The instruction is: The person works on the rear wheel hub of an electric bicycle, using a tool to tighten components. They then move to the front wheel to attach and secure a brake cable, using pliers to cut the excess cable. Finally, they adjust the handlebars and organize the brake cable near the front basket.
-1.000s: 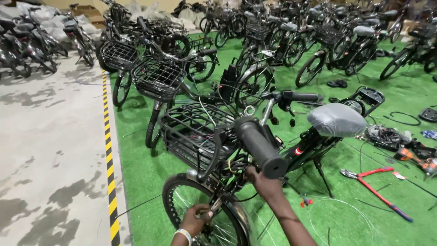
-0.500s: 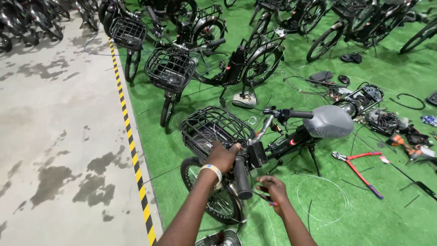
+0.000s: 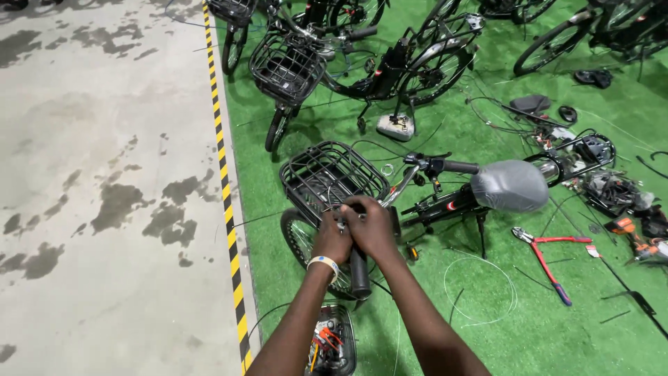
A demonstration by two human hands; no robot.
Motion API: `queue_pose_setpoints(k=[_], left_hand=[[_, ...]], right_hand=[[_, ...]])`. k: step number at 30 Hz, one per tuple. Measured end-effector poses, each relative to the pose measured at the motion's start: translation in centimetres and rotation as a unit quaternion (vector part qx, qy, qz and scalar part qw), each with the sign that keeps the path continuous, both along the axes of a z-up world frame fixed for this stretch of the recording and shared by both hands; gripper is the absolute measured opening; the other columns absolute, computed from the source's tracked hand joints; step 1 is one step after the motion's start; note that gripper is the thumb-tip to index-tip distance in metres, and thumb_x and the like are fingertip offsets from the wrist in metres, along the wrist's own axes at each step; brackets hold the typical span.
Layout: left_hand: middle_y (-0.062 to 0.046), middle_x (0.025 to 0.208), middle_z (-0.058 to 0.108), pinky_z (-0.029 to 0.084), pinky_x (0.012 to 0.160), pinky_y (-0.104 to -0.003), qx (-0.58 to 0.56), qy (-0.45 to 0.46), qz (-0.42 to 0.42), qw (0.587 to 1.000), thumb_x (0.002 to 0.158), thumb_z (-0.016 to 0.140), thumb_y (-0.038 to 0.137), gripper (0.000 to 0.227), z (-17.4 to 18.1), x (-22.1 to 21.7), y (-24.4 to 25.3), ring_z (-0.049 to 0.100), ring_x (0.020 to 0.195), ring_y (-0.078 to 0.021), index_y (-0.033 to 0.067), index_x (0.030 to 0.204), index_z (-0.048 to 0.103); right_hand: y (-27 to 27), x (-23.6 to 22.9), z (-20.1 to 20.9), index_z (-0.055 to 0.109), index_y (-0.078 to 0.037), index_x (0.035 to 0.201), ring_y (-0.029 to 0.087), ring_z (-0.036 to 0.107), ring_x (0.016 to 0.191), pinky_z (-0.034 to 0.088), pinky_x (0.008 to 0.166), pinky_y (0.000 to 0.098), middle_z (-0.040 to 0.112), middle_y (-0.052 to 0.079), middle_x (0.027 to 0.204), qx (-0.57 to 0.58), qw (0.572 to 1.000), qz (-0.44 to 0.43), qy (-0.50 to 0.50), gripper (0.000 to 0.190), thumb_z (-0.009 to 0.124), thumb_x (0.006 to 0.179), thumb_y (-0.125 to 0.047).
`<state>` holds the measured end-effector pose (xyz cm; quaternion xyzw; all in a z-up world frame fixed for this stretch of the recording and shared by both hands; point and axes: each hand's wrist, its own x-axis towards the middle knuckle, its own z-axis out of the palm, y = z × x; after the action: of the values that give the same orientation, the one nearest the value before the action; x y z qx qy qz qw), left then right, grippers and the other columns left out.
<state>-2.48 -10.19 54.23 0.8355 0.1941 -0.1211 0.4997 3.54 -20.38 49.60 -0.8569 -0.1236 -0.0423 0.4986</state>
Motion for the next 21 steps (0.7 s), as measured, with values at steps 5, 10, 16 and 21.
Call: queue_pose_setpoints(k=[5, 10, 16, 21], left_hand=[[-0.018, 0.159, 0.014, 0.02, 0.12, -0.045, -0.025, 0.019, -0.013, 0.999, 0.088, 0.038, 0.022, 0.073, 1.3, -0.8, -0.6, 0.021, 0.146, -0.0314, 0.0015, 0.149, 0.004], [-0.019, 0.154, 0.024, 0.028, 0.116, -0.051, -0.089, 0.003, 0.024, 0.996, 0.085, 0.04, 0.02, 0.067, 0.9, -1.1, -0.6, 0.031, 0.14, -0.0377, 0.0046, 0.147, 0.02], [-0.012, 0.152, 0.027, 0.031, 0.115, -0.049, -0.085, -0.006, 0.025, 0.996, 0.087, 0.043, 0.028, 0.063, -3.1, -0.8, 0.2, 0.037, 0.138, -0.0328, 0.0159, 0.145, 0.021], [-0.015, 0.14, 0.044, 0.037, 0.11, -0.049, -0.082, 0.002, 0.046, 0.996, 0.088, 0.044, 0.027, 0.047, -4.7, 0.1, 0.3, 0.046, 0.13, -0.0352, 0.0155, 0.132, 0.035]], right_hand=[[3.5, 0.8, 0.6, 0.074, -0.024, 0.102, 0.028, 0.066, 0.103, 0.052, 0.09, 0.0417, 0.073, 0.002, 0.101, -0.063, 0.993, 0.033, 0.094, 0.022, 0.067, 0.085, -0.036], [2.9, 2.0, -1.7, 0.074, -0.02, 0.099, 0.034, 0.066, 0.1, 0.05, 0.089, 0.0455, 0.073, 0.011, 0.093, -0.035, 0.988, -0.027, 0.149, 0.019, 0.066, 0.086, -0.031], [3.7, 1.6, -2.1, 0.072, -0.016, 0.104, 0.037, 0.064, 0.104, 0.048, 0.091, 0.0464, 0.071, 0.016, 0.099, 0.009, 0.989, -0.024, 0.145, 0.02, 0.065, 0.088, -0.026], [4.0, 1.7, -0.5, 0.068, -0.007, 0.103, 0.018, 0.059, 0.078, 0.048, 0.071, 0.0317, 0.066, 0.011, 0.081, 0.206, 0.955, 0.003, 0.213, 0.016, 0.064, 0.088, -0.012]])
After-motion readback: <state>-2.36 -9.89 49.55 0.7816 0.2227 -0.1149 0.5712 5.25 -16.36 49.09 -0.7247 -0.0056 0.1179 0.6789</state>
